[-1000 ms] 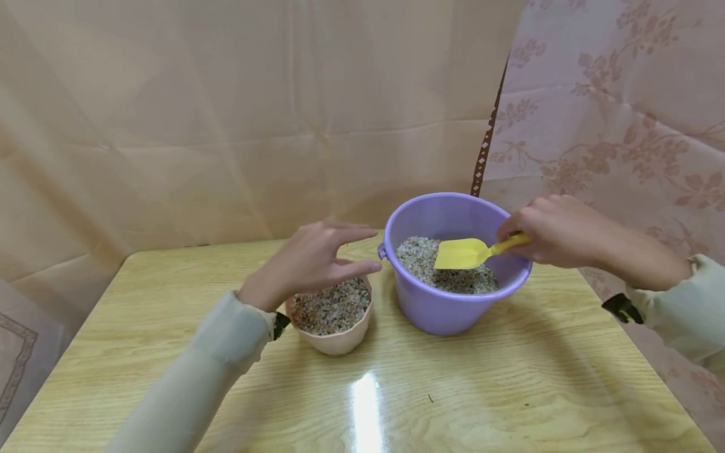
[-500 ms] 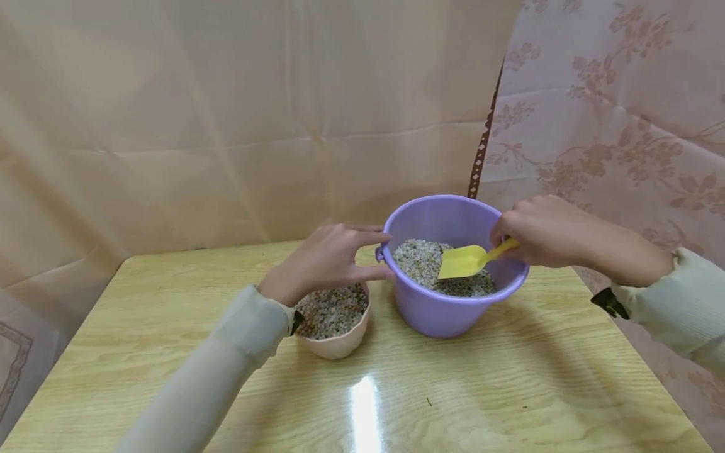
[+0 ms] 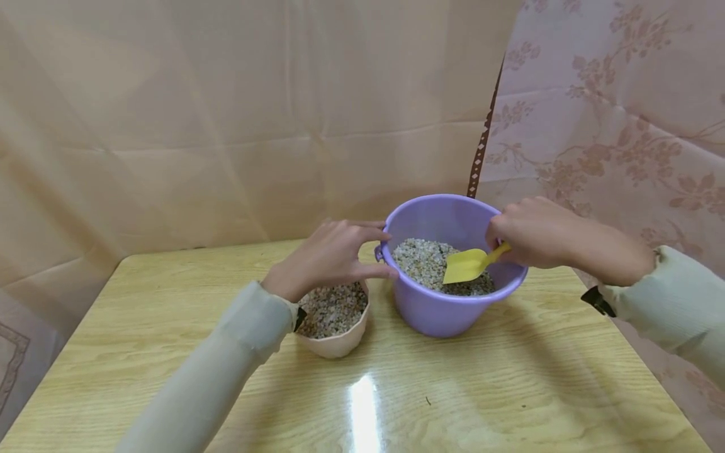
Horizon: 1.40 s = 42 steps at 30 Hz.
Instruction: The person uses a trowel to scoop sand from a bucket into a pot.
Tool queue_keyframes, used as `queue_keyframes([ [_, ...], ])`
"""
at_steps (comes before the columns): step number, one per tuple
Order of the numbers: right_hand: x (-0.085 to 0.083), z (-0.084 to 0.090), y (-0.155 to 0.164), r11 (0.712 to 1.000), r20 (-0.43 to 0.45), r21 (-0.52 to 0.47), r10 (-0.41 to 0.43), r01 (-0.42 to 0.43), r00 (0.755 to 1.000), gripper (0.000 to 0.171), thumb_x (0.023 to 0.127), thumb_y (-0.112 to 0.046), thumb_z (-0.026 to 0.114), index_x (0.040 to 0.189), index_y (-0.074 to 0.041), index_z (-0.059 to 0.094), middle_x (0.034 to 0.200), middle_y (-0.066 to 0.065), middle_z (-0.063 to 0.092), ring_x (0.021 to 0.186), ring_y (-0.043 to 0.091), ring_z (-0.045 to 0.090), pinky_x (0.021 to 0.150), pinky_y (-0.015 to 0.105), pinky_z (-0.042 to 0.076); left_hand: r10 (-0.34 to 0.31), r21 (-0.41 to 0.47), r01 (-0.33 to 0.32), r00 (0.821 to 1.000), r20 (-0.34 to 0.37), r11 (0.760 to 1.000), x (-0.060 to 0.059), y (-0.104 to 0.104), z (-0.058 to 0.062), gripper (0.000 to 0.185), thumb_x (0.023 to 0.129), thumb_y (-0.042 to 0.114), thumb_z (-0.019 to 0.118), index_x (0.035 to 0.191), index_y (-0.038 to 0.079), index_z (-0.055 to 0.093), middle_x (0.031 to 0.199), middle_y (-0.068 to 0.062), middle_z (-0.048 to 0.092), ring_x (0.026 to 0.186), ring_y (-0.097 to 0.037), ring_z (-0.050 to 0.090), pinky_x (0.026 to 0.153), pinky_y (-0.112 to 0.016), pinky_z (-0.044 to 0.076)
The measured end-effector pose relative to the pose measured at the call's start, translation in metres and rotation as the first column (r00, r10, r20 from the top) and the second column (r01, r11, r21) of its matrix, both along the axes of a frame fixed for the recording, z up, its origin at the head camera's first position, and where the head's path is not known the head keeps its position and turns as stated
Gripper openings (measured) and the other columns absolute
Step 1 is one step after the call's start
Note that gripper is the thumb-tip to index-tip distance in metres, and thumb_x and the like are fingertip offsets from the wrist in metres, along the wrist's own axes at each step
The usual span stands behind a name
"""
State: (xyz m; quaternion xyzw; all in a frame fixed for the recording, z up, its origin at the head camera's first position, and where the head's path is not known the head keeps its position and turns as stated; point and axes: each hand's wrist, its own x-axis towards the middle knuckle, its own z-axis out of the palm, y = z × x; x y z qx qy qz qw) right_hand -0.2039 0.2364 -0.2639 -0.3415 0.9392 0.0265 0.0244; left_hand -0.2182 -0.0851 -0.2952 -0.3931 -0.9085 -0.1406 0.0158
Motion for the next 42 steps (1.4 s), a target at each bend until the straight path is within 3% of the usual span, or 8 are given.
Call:
queue_keyframes([
  [10,-0.003,-0.003,-0.010,0.999,0.011,0.041,0.027,-0.028,1.000,0.018,0.073,-0.025,0.088,0.070,-0.027,0.070,0.066,-0.013,0.061,0.056,0.010,0.050,0.051,0.032,0.043,0.008,-0.005,-0.008,1.000,-0.025,1.000,0.000,0.002,-0.001,0.069,0.081,0.067,0.069,0.130,0.018,0.067,0.141,-0.006,0.056,0.054,-0.012,0.043,0.070,-0.033,0.041],
  [14,-0.003,-0.004,-0.011,0.998,0.012,0.046,0.033,-0.034,0.999,0.021,0.073,-0.024,0.088,0.068,-0.027,0.068,0.064,-0.013,0.059,0.054,0.011,0.048,0.050,0.032,0.042,0.007,0.001,-0.007,0.999,-0.034,1.000,0.000,0.001,-0.001,0.068,0.081,0.066,0.070,0.129,0.018,0.068,0.141,-0.006,0.057,0.059,-0.012,0.049,0.073,-0.035,0.043],
  [23,-0.005,-0.009,-0.011,0.997,-0.010,0.045,0.057,-0.056,0.998,0.026,0.071,-0.013,0.086,0.065,-0.027,0.065,0.062,-0.011,0.056,0.053,0.012,0.048,0.048,0.032,0.042,0.012,0.012,-0.012,0.999,-0.041,1.000,0.001,0.002,-0.001,0.066,0.080,0.065,0.071,0.128,0.019,0.069,0.140,-0.007,0.058,0.085,-0.015,0.066,0.078,-0.038,0.046],
  [29,-0.006,-0.012,-0.011,0.996,-0.020,0.050,0.073,-0.072,0.997,0.027,0.069,-0.009,0.085,0.064,-0.026,0.064,0.062,-0.011,0.055,0.053,0.012,0.048,0.048,0.032,0.043,0.024,0.011,-0.024,0.999,-0.029,1.000,0.002,0.002,-0.002,0.066,0.080,0.066,0.071,0.128,0.020,0.069,0.140,-0.006,0.057,0.102,-0.020,0.068,0.082,-0.041,0.044],
  [34,-0.007,-0.014,-0.012,0.996,-0.008,0.050,0.072,-0.071,0.997,0.023,0.071,-0.012,0.086,0.067,-0.025,0.067,0.063,-0.010,0.058,0.052,0.013,0.049,0.048,0.031,0.043,0.028,0.009,-0.028,1.000,-0.014,1.000,0.003,0.001,-0.003,0.067,0.080,0.066,0.071,0.128,0.019,0.068,0.141,-0.007,0.057,0.079,-0.015,0.064,0.088,-0.045,0.043],
  [42,-0.008,-0.017,-0.008,0.994,-0.026,0.029,0.104,-0.103,0.994,0.025,0.067,-0.010,0.086,0.067,-0.027,0.069,0.062,-0.013,0.058,0.050,0.011,0.047,0.046,0.031,0.042,0.029,0.022,-0.029,0.999,-0.023,0.999,0.003,0.002,-0.003,0.068,0.079,0.066,0.072,0.128,0.019,0.068,0.140,-0.006,0.058,0.099,-0.019,0.067,0.087,-0.046,0.043],
])
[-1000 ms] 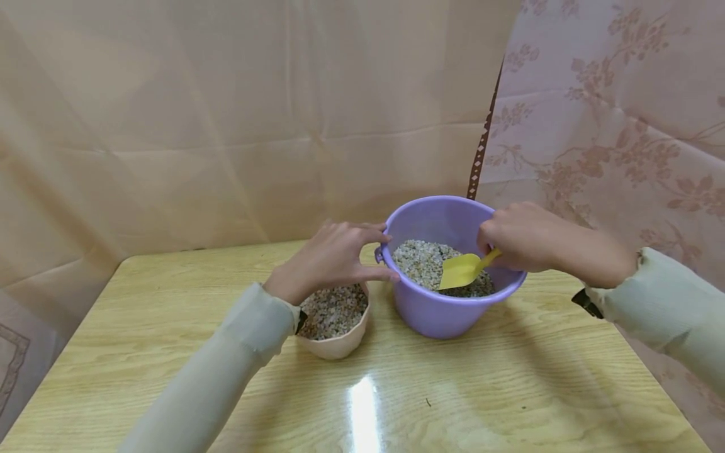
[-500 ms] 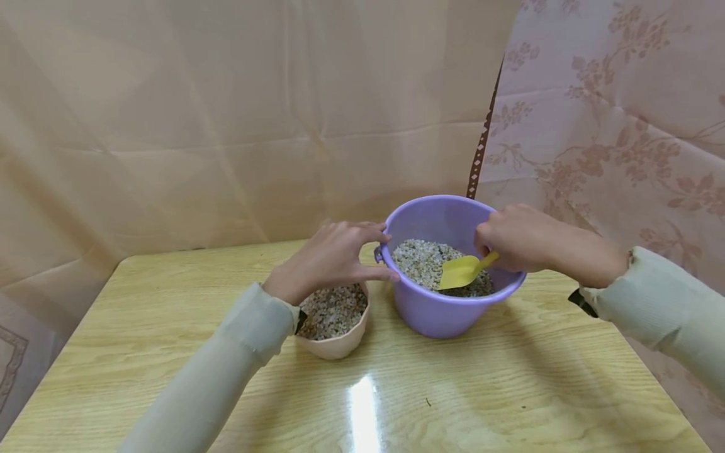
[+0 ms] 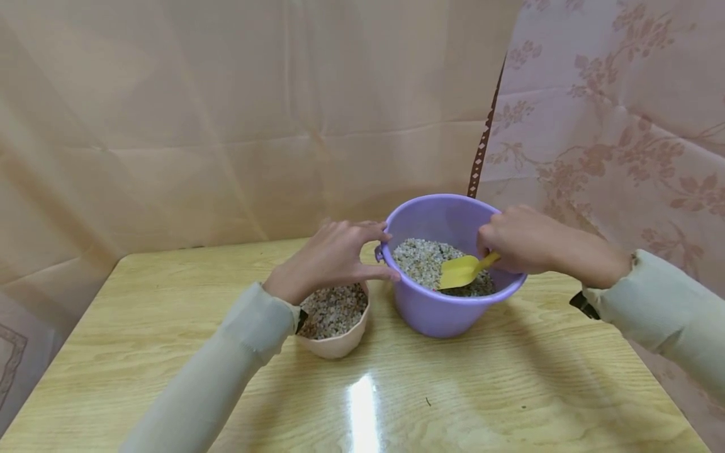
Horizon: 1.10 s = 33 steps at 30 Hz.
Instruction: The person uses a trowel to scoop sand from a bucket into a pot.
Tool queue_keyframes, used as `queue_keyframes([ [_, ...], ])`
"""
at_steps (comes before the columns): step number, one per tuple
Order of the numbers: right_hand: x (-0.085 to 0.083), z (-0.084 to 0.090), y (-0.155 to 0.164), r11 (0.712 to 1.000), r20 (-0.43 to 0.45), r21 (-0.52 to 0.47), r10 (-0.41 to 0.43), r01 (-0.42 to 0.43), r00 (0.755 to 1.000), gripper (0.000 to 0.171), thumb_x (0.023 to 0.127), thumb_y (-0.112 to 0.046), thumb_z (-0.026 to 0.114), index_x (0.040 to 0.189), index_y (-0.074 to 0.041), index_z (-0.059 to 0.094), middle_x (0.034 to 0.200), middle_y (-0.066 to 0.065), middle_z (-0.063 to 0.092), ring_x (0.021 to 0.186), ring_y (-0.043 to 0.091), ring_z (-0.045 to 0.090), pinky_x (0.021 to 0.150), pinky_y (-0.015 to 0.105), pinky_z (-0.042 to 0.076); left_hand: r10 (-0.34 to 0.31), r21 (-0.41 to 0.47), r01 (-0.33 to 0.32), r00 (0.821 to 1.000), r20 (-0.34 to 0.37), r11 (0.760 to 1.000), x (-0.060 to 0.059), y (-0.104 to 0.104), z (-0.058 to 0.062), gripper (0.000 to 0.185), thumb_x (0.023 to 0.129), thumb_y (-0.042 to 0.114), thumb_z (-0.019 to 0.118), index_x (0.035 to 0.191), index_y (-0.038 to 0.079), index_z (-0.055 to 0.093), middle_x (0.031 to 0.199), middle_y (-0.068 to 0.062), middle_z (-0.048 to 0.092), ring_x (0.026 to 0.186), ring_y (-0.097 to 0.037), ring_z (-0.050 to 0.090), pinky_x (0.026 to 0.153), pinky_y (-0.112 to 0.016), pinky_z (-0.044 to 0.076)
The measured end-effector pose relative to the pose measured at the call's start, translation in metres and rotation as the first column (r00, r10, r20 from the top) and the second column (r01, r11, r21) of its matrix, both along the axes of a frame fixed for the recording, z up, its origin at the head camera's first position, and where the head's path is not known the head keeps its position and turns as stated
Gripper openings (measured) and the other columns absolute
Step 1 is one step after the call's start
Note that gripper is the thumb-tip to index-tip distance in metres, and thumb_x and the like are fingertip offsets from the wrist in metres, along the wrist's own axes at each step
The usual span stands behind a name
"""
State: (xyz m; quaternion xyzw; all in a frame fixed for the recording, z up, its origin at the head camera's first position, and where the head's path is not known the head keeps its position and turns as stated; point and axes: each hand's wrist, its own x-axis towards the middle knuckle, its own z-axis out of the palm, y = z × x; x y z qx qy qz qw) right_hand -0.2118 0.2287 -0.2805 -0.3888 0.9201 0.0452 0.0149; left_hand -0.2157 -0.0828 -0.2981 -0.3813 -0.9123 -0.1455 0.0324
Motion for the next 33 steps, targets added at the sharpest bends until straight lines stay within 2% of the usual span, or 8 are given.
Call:
queue_keyframes([
  [3,0.000,-0.001,0.002,1.000,-0.005,-0.012,0.016,-0.016,1.000,0.023,0.067,-0.013,0.088,0.068,-0.028,0.071,0.063,-0.014,0.060,0.049,0.010,0.046,0.045,0.031,0.042,-0.002,0.003,0.002,1.000,0.007,1.000,0.000,0.000,0.000,0.068,0.079,0.066,0.072,0.129,0.018,0.068,0.140,-0.006,0.058,0.090,-0.016,0.065,0.087,-0.046,0.042],
  [8,-0.001,-0.004,0.004,0.999,-0.012,-0.034,0.031,-0.031,0.999,0.020,0.070,-0.018,0.089,0.069,-0.028,0.072,0.062,-0.014,0.059,0.049,0.009,0.045,0.044,0.030,0.040,0.002,-0.003,-0.002,1.000,0.010,1.000,0.000,0.000,-0.001,0.067,0.080,0.066,0.071,0.128,0.019,0.068,0.140,-0.005,0.058,0.107,-0.021,0.066,0.093,-0.050,0.042],
  [15,-0.002,-0.009,0.007,0.994,0.016,-0.107,0.025,-0.023,1.000,0.015,0.072,-0.019,0.088,0.075,-0.026,0.076,0.063,-0.016,0.063,0.049,0.004,0.047,0.045,0.027,0.042,-0.004,0.000,0.004,1.000,0.019,1.000,0.000,0.001,0.000,0.068,0.080,0.066,0.071,0.129,0.018,0.068,0.140,-0.005,0.058,0.086,-0.015,0.064,0.091,-0.048,0.042],
  [20,-0.004,-0.010,0.008,0.990,0.059,-0.139,0.011,-0.003,0.998,0.013,0.073,-0.021,0.088,0.078,-0.026,0.078,0.065,-0.016,0.066,0.048,0.001,0.047,0.044,0.024,0.042,-0.005,0.000,0.005,1.000,0.016,1.000,0.000,0.001,0.000,0.068,0.080,0.065,0.071,0.129,0.018,0.068,0.139,-0.004,0.059,0.083,-0.013,0.062,0.089,-0.046,0.042],
  [26,-0.005,-0.011,0.007,0.987,0.080,-0.159,0.009,0.004,0.997,0.011,0.074,-0.020,0.087,0.079,-0.024,0.078,0.066,-0.014,0.067,0.048,0.000,0.049,0.044,0.021,0.043,-0.005,0.005,0.005,1.000,0.017,1.000,0.000,0.001,0.000,0.067,0.079,0.064,0.073,0.127,0.017,0.069,0.138,-0.004,0.060,0.103,-0.018,0.066,0.091,-0.048,0.043],
  [33,-0.007,-0.013,0.006,0.982,0.094,-0.188,0.007,0.011,0.996,0.009,0.076,-0.021,0.086,0.081,-0.023,0.079,0.068,-0.013,0.069,0.049,0.000,0.052,0.044,0.020,0.044,-0.013,0.015,0.013,1.000,0.013,1.000,-0.001,0.001,-0.001,0.066,0.080,0.063,0.073,0.126,0.016,0.069,0.137,-0.004,0.061,0.088,-0.014,0.064,0.089,-0.046,0.045],
])
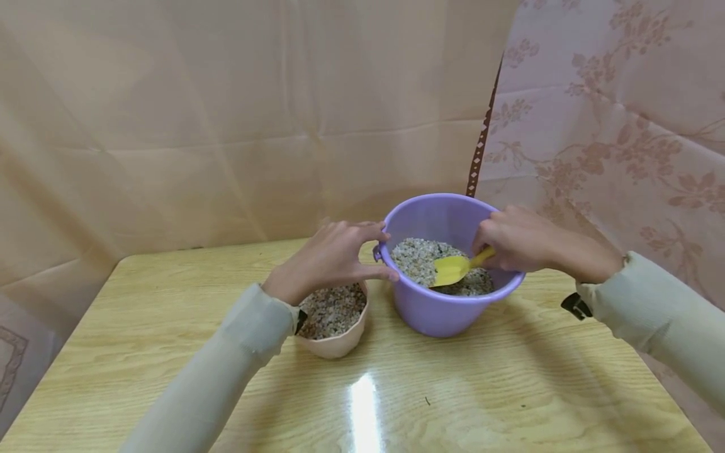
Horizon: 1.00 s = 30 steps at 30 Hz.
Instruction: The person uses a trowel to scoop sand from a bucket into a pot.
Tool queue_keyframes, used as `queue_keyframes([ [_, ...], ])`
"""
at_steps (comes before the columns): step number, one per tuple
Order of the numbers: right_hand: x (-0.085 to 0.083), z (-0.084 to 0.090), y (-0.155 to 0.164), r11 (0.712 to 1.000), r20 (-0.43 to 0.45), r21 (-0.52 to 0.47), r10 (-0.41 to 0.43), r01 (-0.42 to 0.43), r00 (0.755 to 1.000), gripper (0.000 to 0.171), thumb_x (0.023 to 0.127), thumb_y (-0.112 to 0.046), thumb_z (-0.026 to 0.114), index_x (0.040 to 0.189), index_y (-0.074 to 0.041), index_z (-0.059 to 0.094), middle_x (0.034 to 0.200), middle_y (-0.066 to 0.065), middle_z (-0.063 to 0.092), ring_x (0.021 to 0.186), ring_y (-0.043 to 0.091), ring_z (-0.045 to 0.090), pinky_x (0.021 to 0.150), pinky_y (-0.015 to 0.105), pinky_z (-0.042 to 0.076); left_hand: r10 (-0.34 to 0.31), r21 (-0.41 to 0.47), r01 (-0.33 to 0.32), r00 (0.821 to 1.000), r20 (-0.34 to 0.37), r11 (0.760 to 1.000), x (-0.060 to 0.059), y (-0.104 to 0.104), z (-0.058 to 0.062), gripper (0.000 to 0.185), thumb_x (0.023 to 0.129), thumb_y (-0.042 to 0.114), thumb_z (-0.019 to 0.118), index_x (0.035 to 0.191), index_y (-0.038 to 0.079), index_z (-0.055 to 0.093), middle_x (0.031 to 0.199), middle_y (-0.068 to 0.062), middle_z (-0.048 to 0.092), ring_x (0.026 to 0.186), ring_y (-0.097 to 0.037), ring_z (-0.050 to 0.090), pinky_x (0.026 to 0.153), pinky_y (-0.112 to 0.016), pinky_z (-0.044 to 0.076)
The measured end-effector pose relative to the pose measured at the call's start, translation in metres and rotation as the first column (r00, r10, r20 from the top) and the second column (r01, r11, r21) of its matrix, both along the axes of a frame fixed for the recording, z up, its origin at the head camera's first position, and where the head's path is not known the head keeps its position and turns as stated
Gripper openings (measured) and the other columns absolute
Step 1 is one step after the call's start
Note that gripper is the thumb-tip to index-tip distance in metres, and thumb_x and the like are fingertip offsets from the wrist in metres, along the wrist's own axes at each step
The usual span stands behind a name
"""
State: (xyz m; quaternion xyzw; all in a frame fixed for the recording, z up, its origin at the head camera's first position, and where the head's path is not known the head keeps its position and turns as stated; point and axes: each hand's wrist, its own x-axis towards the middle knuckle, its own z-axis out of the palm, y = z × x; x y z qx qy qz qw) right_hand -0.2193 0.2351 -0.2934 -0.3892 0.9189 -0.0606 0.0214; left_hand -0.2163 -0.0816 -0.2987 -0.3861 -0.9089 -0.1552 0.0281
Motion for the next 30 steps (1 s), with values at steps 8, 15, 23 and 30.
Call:
queue_keyframes([
  [8,-0.0053,-0.0042,0.0002,0.999,0.000,-0.031,0.015,-0.015,1.000,0.012,0.075,-0.018,0.086,0.081,-0.026,0.079,0.069,-0.016,0.069,0.054,-0.001,0.054,0.049,0.023,0.047,0.002,-0.003,-0.002,1.000,0.025,1.000,-0.0003,0.0006,0.0006,0.069,0.080,0.066,0.071,0.129,0.018,0.067,0.137,-0.003,0.061,0.065,-0.011,0.053,0.087,-0.042,0.040],
  [15,-0.0063,-0.0064,-0.0003,0.999,0.015,-0.037,0.003,-0.002,1.000,0.011,0.075,-0.018,0.086,0.083,-0.023,0.080,0.072,-0.013,0.071,0.054,-0.001,0.056,0.049,0.021,0.048,0.011,-0.012,-0.010,0.999,0.036,1.000,-0.0010,-0.0005,0.0002,0.070,0.080,0.065,0.071,0.130,0.017,0.067,0.138,-0.003,0.061,0.065,-0.011,0.053,0.088,-0.043,0.039],
  [23,-0.0059,-0.0070,-0.0001,0.998,0.026,-0.059,0.015,-0.014,1.000,0.011,0.076,-0.019,0.086,0.083,-0.024,0.080,0.073,-0.013,0.072,0.055,0.000,0.057,0.049,0.021,0.048,0.004,-0.005,-0.004,1.000,0.030,1.000,-0.0003,0.0000,0.0008,0.067,0.080,0.064,0.072,0.128,0.017,0.068,0.138,-0.005,0.060,0.066,-0.013,0.053,0.090,-0.045,0.042],
  [30,-0.0050,-0.0063,-0.0004,0.998,0.033,-0.066,0.010,-0.008,0.999,0.011,0.076,-0.018,0.086,0.084,-0.023,0.080,0.075,-0.012,0.073,0.057,0.001,0.060,0.052,0.021,0.050,0.009,-0.007,-0.009,0.999,0.030,1.000,0.0006,0.0001,0.0013,0.066,0.080,0.064,0.072,0.127,0.017,0.068,0.140,-0.005,0.059,0.072,-0.013,0.057,0.092,-0.048,0.041],
])
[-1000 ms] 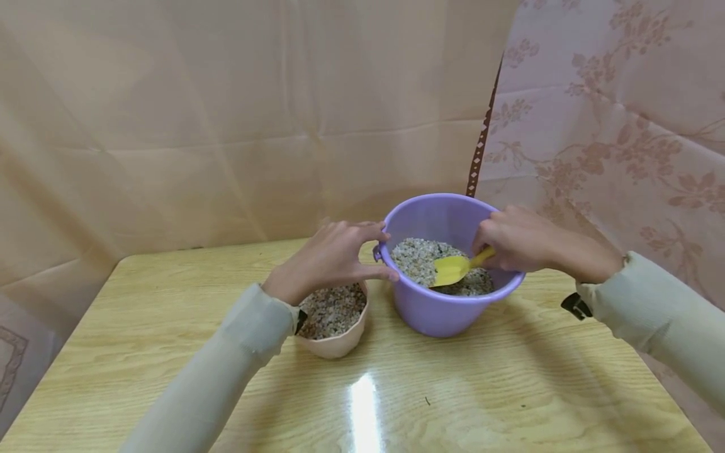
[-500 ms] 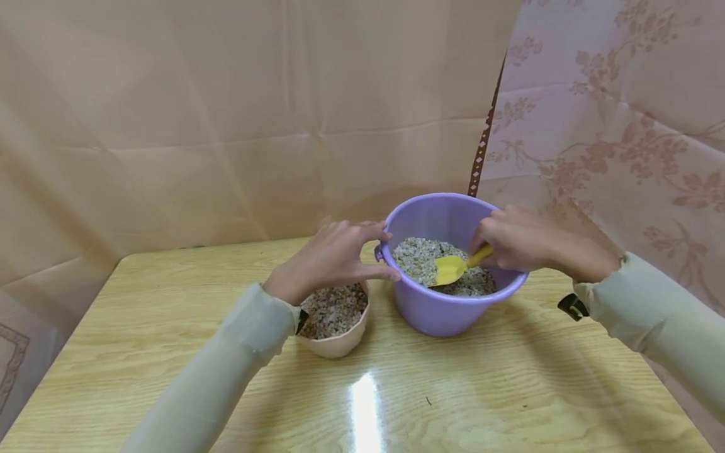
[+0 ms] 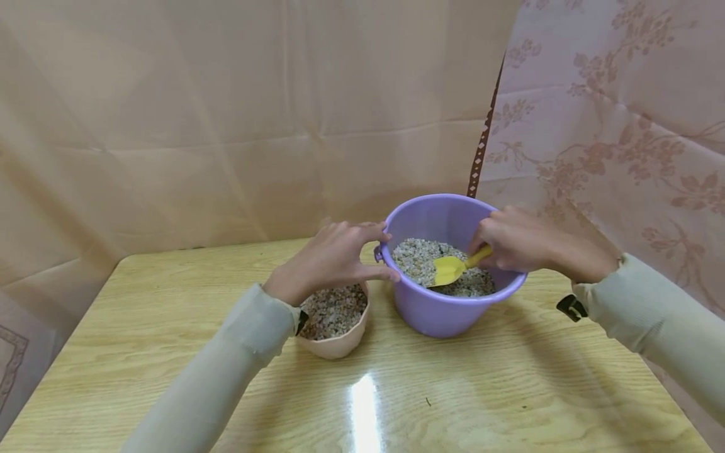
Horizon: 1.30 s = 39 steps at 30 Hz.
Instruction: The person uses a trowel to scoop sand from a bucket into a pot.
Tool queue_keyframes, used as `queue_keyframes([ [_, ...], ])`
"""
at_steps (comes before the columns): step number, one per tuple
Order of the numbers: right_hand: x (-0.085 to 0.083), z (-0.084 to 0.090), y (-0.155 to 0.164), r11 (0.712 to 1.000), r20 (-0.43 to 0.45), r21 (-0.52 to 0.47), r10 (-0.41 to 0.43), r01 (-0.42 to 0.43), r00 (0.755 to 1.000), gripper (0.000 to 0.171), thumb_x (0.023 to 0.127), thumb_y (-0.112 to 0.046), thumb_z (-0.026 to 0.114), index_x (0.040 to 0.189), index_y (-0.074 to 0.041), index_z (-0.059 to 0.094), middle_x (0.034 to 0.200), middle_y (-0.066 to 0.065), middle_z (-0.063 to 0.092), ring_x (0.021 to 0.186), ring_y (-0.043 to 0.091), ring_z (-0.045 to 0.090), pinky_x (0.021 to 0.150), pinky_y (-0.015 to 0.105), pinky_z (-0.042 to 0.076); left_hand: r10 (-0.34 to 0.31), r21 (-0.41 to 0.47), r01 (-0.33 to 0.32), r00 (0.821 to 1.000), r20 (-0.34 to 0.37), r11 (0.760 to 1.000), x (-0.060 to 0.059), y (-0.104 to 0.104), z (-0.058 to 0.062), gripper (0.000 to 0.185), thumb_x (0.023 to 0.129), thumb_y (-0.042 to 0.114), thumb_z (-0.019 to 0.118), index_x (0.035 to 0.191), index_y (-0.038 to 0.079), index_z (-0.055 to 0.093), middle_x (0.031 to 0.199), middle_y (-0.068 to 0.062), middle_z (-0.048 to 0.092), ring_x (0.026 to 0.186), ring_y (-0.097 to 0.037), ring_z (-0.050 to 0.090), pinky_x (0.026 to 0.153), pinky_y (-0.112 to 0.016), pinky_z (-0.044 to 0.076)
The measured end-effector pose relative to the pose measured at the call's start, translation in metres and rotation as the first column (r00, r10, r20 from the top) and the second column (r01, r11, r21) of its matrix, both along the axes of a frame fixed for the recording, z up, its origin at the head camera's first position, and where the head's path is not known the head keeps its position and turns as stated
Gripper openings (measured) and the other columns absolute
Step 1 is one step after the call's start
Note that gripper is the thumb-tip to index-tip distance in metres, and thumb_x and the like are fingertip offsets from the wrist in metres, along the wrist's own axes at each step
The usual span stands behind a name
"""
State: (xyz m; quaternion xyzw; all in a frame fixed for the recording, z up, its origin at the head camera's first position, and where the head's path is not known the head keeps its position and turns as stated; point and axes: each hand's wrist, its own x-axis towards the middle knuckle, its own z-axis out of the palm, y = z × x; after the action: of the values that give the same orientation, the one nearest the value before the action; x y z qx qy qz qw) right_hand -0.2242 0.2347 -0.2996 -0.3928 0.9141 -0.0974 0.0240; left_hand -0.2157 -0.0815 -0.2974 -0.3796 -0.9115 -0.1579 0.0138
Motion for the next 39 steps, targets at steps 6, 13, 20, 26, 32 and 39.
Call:
queue_keyframes([
  [6,-0.0013,-0.0023,0.0006,1.000,-0.024,-0.020,-0.001,0.000,1.000,0.014,0.074,-0.017,0.087,0.084,-0.023,0.080,0.076,-0.011,0.073,0.060,0.003,0.061,0.054,0.025,0.052,-0.001,0.002,0.001,1.000,-0.003,1.000,0.0000,0.0003,-0.0001,0.067,0.080,0.064,0.072,0.128,0.018,0.068,0.140,-0.005,0.058,0.073,-0.013,0.057,0.092,-0.048,0.041],
  [13,-0.0026,-0.0036,0.0009,1.000,-0.037,-0.028,0.003,-0.004,0.999,0.016,0.072,-0.016,0.087,0.084,-0.024,0.081,0.075,-0.012,0.073,0.060,0.003,0.060,0.055,0.027,0.052,0.002,0.000,-0.002,1.000,0.000,1.000,0.0001,-0.0004,-0.0003,0.067,0.080,0.064,0.072,0.128,0.017,0.068,0.140,-0.006,0.058,0.071,-0.013,0.056,0.095,-0.049,0.040],
  [20,-0.0029,-0.0050,-0.0023,0.997,0.017,-0.062,-0.035,0.036,0.999,0.016,0.075,-0.014,0.086,0.089,-0.020,0.081,0.077,-0.009,0.073,0.059,0.002,0.057,0.054,0.024,0.050,0.001,0.004,-0.001,1.000,0.000,1.000,-0.0002,-0.0008,-0.0010,0.068,0.080,0.065,0.072,0.128,0.017,0.068,0.139,-0.005,0.060,0.071,-0.012,0.056,0.093,-0.047,0.041],
  [26,-0.0036,-0.0062,-0.0030,0.995,0.026,-0.085,-0.041,0.043,0.999,0.015,0.075,-0.014,0.085,0.088,-0.019,0.081,0.077,-0.010,0.073,0.058,0.002,0.056,0.053,0.024,0.050,-0.007,0.017,0.007,1.000,0.001,1.000,-0.0007,-0.0007,-0.0009,0.067,0.080,0.063,0.073,0.128,0.016,0.068,0.138,-0.005,0.060,0.073,-0.013,0.058,0.091,-0.045,0.043],
  [32,-0.0039,-0.0076,-0.0027,0.994,0.017,-0.100,-0.047,0.048,0.999,0.016,0.075,-0.014,0.086,0.089,-0.019,0.081,0.078,-0.009,0.073,0.060,0.003,0.058,0.054,0.024,0.051,-0.005,0.012,0.005,1.000,-0.012,1.000,-0.0010,-0.0005,-0.0015,0.067,0.080,0.062,0.074,0.128,0.016,0.068,0.139,-0.006,0.059,0.089,-0.014,0.062,0.091,-0.046,0.042],
  [39,-0.0043,-0.0085,-0.0022,0.994,0.010,-0.098,-0.052,0.053,0.999,0.017,0.074,-0.014,0.087,0.088,-0.020,0.081,0.076,-0.011,0.072,0.059,0.002,0.057,0.053,0.024,0.050,0.000,0.008,0.000,1.000,-0.006,1.000,-0.0011,0.0000,-0.0019,0.068,0.079,0.063,0.073,0.128,0.016,0.068,0.140,-0.006,0.058,0.080,-0.014,0.059,0.091,-0.046,0.041],
])
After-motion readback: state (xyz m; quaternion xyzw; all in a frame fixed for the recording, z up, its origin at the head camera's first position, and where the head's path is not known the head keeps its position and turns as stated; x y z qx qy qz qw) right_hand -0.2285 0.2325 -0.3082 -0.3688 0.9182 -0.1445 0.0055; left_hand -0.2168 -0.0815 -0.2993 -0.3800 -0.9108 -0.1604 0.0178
